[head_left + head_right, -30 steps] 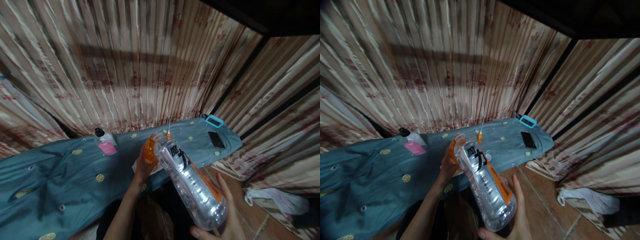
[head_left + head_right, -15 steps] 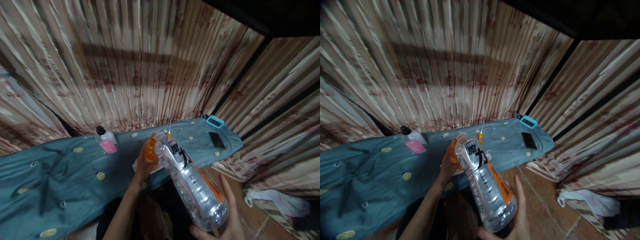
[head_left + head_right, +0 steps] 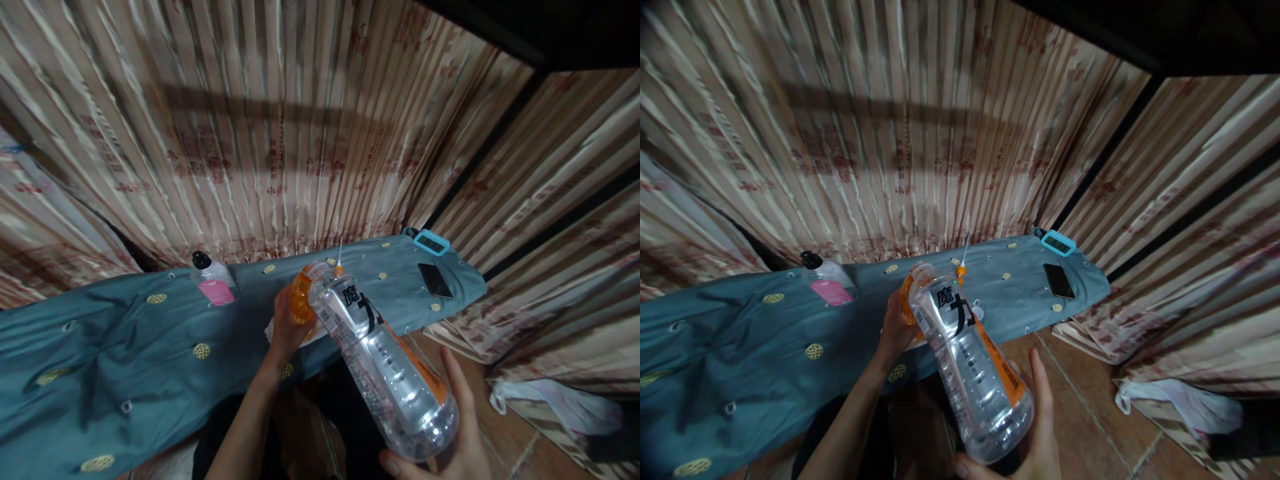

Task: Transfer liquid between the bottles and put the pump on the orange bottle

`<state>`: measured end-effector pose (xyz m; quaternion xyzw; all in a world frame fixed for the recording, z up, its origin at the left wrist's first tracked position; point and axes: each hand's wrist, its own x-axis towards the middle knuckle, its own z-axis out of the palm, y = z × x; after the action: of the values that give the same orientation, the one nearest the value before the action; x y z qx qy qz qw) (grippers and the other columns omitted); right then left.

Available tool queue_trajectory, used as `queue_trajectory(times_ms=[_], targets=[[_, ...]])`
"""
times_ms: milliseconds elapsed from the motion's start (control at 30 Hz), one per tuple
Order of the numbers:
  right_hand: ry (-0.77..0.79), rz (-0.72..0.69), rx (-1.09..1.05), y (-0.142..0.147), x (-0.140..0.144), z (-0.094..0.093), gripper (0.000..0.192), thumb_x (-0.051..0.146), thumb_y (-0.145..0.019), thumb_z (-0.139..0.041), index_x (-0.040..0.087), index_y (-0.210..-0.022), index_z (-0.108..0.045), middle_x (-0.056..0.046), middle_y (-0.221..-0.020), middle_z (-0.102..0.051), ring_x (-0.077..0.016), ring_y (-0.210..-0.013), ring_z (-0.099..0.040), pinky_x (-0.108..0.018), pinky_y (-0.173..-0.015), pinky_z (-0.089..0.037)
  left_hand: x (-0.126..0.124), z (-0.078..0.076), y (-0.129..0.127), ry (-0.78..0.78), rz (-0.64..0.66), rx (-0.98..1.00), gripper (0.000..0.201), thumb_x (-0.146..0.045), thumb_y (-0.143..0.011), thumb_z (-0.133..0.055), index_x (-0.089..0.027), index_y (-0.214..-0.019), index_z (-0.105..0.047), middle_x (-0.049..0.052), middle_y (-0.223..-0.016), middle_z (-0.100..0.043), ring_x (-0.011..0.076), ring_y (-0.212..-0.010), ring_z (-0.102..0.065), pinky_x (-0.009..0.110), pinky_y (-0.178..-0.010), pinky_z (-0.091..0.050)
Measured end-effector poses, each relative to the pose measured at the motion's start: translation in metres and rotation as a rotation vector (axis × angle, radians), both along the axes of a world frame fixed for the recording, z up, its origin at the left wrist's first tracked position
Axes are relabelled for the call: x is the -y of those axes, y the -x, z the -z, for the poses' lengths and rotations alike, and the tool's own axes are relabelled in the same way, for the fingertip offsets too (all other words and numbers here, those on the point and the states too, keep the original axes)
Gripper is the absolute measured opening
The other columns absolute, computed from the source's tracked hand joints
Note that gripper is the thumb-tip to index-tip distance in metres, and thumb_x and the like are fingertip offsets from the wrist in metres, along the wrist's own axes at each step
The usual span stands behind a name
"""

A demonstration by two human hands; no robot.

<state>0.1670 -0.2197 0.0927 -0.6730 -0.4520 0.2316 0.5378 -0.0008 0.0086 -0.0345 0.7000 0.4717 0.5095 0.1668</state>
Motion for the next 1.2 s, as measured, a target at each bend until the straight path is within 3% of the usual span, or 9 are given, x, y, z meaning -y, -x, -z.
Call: queue_trajectory(times_ms=[333, 600, 933, 1100, 1200], targets=[[0.029, 0.027, -0.001, 0.0011, 0.0001, -0.0014, 0.132, 0.059, -0.055, -0.087, 0.025, -0.158, -0.013, -0.016, -0.141, -0.055, -0.0386, -0.128, -0.058, -0.052, -0.106, -0.048, 0.0001, -0.0018, -0.0003, 0.002, 0.014, -0.005, 0.069, -0.037, -0.072, -0.076, -0.021, -0.133, -0.048, 0.012, -0.127, -0.059, 0.031, -0.121, -0.055, 0.05, -0.106, -0.045], [-0.01, 0.046, 0.072, 0.0017, -0.0012, -0.0005, 0.126, 0.062, -0.057, -0.084, 0.026, -0.158, -0.016, -0.014, -0.144, -0.051, -0.0364, -0.123, -0.061, -0.047, -0.099, -0.051, -0.0017, 0.0028, 0.0, -0.009, 0.01, 0.013, 0.072, -0.035, -0.071, -0.077, -0.021, -0.134, -0.047, 0.013, -0.126, -0.06, 0.0308, -0.121, -0.055, 0.05, -0.104, -0.047], [-0.027, 0.037, 0.149, -0.0007, -0.0017, -0.0019, 0.122, 0.064, -0.059, -0.082, 0.024, -0.156, -0.021, -0.014, -0.143, -0.05, -0.0361, -0.124, -0.059, -0.045, -0.099, -0.05, 0.0012, -0.0048, 0.0003, 0.025, 0.021, 0.017, 0.071, -0.037, -0.071, -0.077, -0.022, -0.134, -0.046, 0.012, -0.128, -0.059, 0.0303, -0.121, -0.056, 0.05, -0.106, -0.046], [0.039, 0.031, 0.049, 0.0012, -0.0011, -0.0042, 0.124, 0.065, -0.06, -0.081, 0.023, -0.157, -0.016, -0.016, -0.147, -0.046, -0.0396, -0.134, -0.05, -0.054, -0.111, -0.039, 0.0015, -0.0053, 0.0003, 0.043, 0.024, 0.016, 0.07, -0.035, -0.071, -0.077, -0.022, -0.133, -0.046, 0.012, -0.128, -0.059, 0.0308, -0.122, -0.055, 0.05, -0.106, -0.046], [0.026, 0.022, 0.058, 0.0012, -0.0013, -0.0053, 0.122, 0.062, -0.062, -0.082, 0.024, -0.157, -0.016, -0.016, -0.143, -0.05, -0.039, -0.133, -0.051, -0.055, -0.113, -0.037, 0.0012, -0.0043, 0.0002, 0.046, 0.027, 0.026, 0.071, -0.036, -0.07, -0.078, -0.022, -0.133, -0.047, 0.012, -0.127, -0.059, 0.031, -0.121, -0.056, 0.05, -0.105, -0.047]])
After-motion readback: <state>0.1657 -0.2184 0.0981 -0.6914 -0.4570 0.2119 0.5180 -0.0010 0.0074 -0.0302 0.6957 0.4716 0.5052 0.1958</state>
